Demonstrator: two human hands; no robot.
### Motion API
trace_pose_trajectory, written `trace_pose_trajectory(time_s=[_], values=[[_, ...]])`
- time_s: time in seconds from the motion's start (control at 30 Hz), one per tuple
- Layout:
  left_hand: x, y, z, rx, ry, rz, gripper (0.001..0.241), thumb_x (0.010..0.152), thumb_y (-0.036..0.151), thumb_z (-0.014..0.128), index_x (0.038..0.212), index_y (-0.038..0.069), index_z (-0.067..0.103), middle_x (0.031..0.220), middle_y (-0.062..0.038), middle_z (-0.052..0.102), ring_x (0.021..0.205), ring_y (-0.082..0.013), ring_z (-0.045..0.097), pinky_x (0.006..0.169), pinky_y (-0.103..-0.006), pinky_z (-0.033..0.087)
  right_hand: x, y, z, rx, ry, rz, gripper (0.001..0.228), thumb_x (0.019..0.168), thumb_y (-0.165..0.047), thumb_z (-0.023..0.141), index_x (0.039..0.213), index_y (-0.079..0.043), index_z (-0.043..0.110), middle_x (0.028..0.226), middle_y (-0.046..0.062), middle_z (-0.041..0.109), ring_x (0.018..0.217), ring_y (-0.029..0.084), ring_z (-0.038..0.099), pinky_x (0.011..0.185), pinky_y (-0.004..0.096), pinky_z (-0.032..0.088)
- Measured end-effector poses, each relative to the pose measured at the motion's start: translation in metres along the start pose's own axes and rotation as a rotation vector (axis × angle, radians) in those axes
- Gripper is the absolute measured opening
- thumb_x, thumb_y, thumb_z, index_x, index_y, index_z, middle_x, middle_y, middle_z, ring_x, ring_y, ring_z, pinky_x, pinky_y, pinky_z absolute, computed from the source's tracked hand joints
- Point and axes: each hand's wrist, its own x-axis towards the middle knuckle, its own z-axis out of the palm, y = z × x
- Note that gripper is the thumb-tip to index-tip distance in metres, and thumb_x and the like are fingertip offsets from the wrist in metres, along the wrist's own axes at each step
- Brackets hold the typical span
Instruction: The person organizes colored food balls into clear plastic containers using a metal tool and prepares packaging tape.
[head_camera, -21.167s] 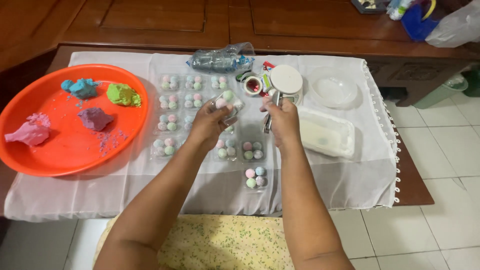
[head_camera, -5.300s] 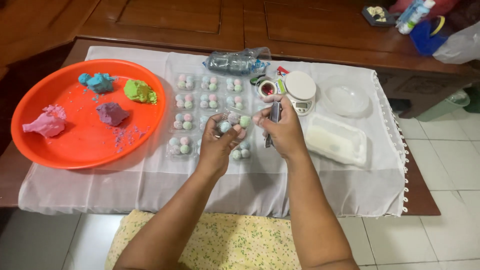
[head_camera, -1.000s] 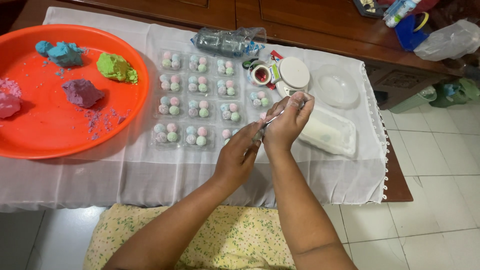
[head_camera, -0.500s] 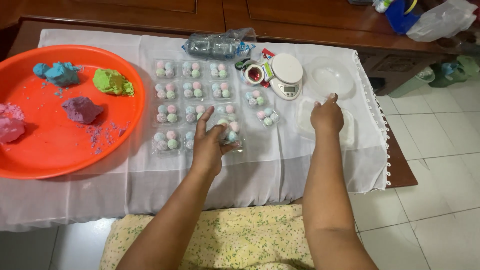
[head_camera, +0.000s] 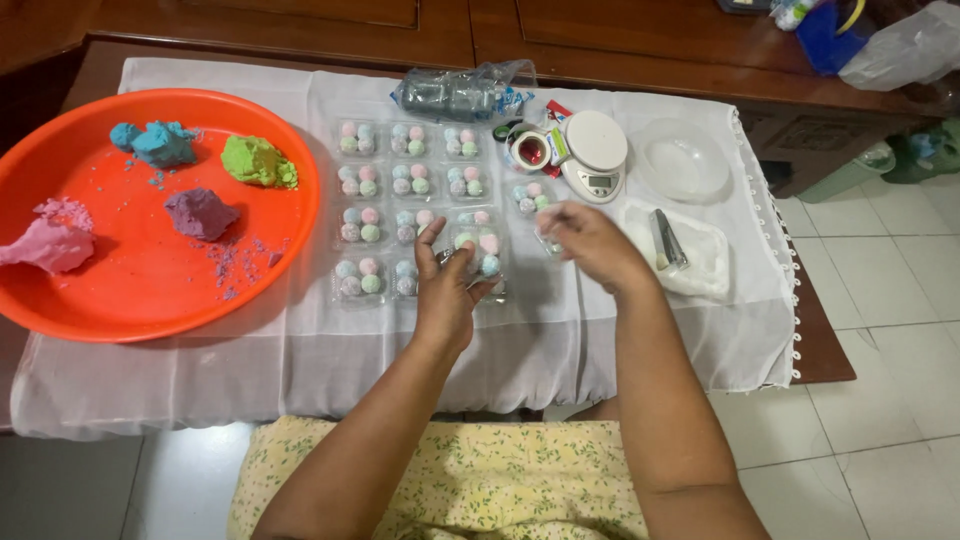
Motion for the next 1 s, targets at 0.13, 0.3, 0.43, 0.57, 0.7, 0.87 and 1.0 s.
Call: trace_pose_trajectory(time_s=[0.13, 0.3, 0.43, 0.57, 0.7, 0.87, 1.0], values=[[-0.017, -0.001, 0.007, 0.098, -0.07, 0.034, 0.058, 0.103, 0.021, 0.053, 0.154, 0.027, 0.026, 0.14, -0.021, 0.028, 0.128, -0.0319, 0.036, 0.105, -0.0515, 0.043, -0.003, 0.014, 0.028, 0.21, -0.158, 0.116, 0.048, 0.094, -0.016, 0.07, 0.133, 0.006, 0.052, 0.117, 0.011, 0.067, 0.103, 0.015, 0.063, 0.077, 0.025, 0.058], [-0.021, -0.019, 0.01, 0.327, -0.243, 0.11, 0.064, 0.102, 0.019, 0.054, 0.158, 0.017, 0.023, 0.148, -0.024, 0.032, 0.134, -0.0326, 0.033, 0.112, -0.0486, 0.035, -0.006, 0.028, 0.017, 0.393, -0.114, 0.117, 0.035, 0.087, 0.001, 0.074, 0.119, -0.003, 0.06, 0.096, 0.004, 0.067, 0.083, 0.017, 0.073, 0.063, 0.035, 0.068], [-0.01, -0.017, 0.005, 0.501, -0.268, 0.203, 0.078, 0.096, 0.021, 0.063, 0.161, 0.018, 0.02, 0.131, -0.017, 0.042, 0.119, -0.0303, 0.042, 0.105, -0.047, 0.041, -0.004, 0.028, -0.022, 0.204, -0.141, 0.118, 0.038, 0.085, 0.0, 0.074, 0.12, 0.001, 0.061, 0.097, 0.006, 0.067, 0.083, 0.014, 0.071, 0.062, 0.031, 0.066], [0.005, 0.011, 0.004, 0.597, -0.167, 0.286, 0.064, 0.096, 0.026, 0.066, 0.152, 0.019, 0.035, 0.134, -0.014, 0.044, 0.123, -0.0304, 0.043, 0.105, -0.0472, 0.04, 0.018, 0.053, -0.037, -0.474, -0.368, 0.178, 0.039, 0.084, -0.003, 0.073, 0.122, 0.003, 0.067, 0.097, 0.021, 0.075, 0.077, 0.025, 0.073, 0.061, 0.036, 0.062], [0.001, 0.033, 0.002, 0.665, -0.113, 0.332, 0.046, 0.093, 0.029, 0.068, 0.137, 0.019, 0.054, 0.131, -0.008, 0.047, 0.122, -0.0275, 0.045, 0.106, -0.0438, 0.041, 0.021, 0.046, -0.026, -0.801, -0.456, 0.117, 0.039, 0.082, -0.023, 0.08, 0.119, -0.011, 0.075, 0.104, 0.015, 0.079, 0.102, 0.034, 0.076, 0.086, 0.045, 0.06], [0.009, 0.03, -0.018, 0.747, -0.066, 0.317, 0.038, 0.091, 0.031, 0.07, 0.127, 0.024, 0.062, 0.13, -0.003, 0.047, 0.121, -0.0234, 0.046, 0.107, -0.0412, 0.04, 0.024, 0.06, -0.024, -0.826, -0.303, -0.001, 0.033, 0.083, -0.019, 0.079, 0.115, -0.011, 0.074, 0.104, 0.013, 0.078, 0.103, 0.032, 0.075, 0.088, 0.045, 0.058], [0.012, 0.036, -0.027, 0.83, -0.073, 0.384, 0.03, 0.091, 0.027, 0.069, 0.12, 0.018, 0.065, 0.125, -0.006, 0.046, 0.121, -0.0258, 0.045, 0.108, -0.0417, 0.037, 0.001, 0.025, -0.024, -0.889, -0.167, -0.096, 0.034, 0.088, -0.017, 0.075, 0.119, -0.004, 0.07, 0.113, 0.016, 0.075, 0.108, 0.034, 0.073, 0.094, 0.047, 0.057]])
